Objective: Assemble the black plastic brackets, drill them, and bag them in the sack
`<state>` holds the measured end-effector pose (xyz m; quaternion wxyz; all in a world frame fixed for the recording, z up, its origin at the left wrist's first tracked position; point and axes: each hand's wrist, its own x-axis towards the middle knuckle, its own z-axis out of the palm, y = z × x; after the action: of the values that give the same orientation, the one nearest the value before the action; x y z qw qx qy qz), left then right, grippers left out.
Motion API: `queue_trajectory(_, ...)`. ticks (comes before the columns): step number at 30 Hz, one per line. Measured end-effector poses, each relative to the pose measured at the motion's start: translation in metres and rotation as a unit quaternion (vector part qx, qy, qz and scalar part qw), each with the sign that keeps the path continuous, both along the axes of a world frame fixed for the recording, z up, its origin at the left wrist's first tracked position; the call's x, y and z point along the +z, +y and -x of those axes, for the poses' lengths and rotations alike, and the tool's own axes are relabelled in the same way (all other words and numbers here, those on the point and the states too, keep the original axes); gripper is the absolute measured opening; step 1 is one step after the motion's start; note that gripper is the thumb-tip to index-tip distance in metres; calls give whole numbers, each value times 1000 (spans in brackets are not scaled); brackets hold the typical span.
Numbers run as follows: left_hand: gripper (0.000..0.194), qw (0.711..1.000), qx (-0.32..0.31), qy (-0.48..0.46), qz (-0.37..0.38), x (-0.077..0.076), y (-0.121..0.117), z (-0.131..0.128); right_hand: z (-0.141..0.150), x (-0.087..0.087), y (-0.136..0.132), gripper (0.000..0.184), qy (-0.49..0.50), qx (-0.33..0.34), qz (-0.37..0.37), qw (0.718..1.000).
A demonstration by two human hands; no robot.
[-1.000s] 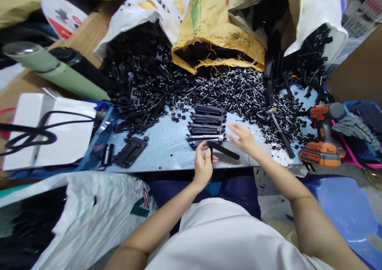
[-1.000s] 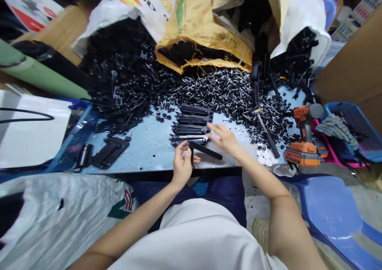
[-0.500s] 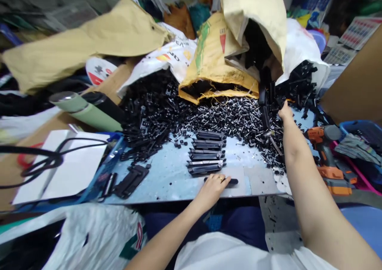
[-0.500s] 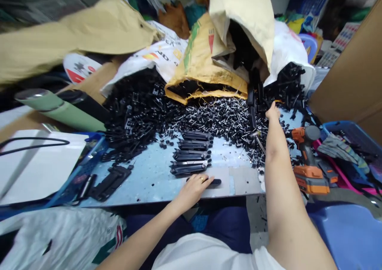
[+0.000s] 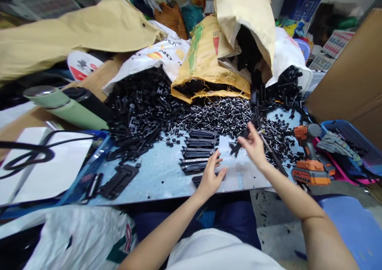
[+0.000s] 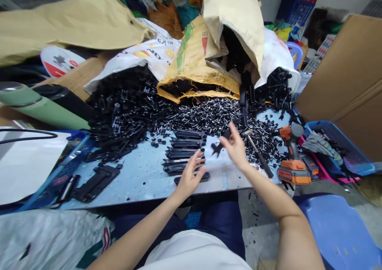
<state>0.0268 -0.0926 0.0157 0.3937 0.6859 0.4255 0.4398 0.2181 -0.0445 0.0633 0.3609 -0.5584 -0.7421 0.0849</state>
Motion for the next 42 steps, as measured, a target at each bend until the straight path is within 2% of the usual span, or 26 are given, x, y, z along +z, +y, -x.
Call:
queue_trajectory(2, 51, 995, 28, -81, 48, 10, -1, -11, 33, -18, -37, 58, 83, 22, 12, 996)
queue_trajectory(4, 44, 986, 59, -117, 106, 16, -2, -11, 47, -21, -62, 49, 64, 32, 14, 997)
queue_trajectory(5, 42, 980, 57, -122, 145, 18, -2, -8, 46, -17, -70, 46, 15, 44, 8, 999)
queue_trajectory(7, 39, 969, -1, -109, 223, 19, -3, 3, 35, -5, -76, 42, -118, 99, -4, 988)
queue_trajectory(9, 37, 963, -87, -70, 245, 18, -4, 13, 19, 4, -75, 39, -240, 193, 5, 952)
queue_trajectory(11, 33, 976, -130, 4, 173, 15, -3, 20, 6, 2, -72, 36, -321, 277, 52, 904)
queue_trajectory(13, 30, 982, -135, 120, 60, 8, -1, 21, -3, -9, -74, 34, -372, 300, 111, 871)
queue_trajectory(16, 33, 941, -153, 301, -31, 0, 4, 19, -9, -28, -80, 35, -397, 256, 176, 864)
queue_trajectory(19, 48, 900, -181, 393, -55, -4, 7, 17, -4, -35, -84, 34, -394, 216, 216, 867)
queue_trajectory(22, 58, 889, -190, 410, -77, -7, 7, 20, 6, -28, -85, 33, -399, 189, 237, 865)
queue_trajectory(29, 64, 921, -150, 335, -127, -18, 5, 33, 23, -4, -93, 36, -436, 148, 204, 864)
queue_trajectory(36, 44, 929, -138, 316, -137, -22, 3, 35, 28, 12, -86, 30, -451, 173, 173, 858)
queue_trajectory(39, 45, 930, -127, 315, -143, -25, 1, 35, 22, 11, -78, 28, -450, 197, 154, 857)
queue_trajectory(42, 50, 920, -157, 333, -132, -23, 1, 30, 7, -4, -72, 31, -428, 220, 139, 866)
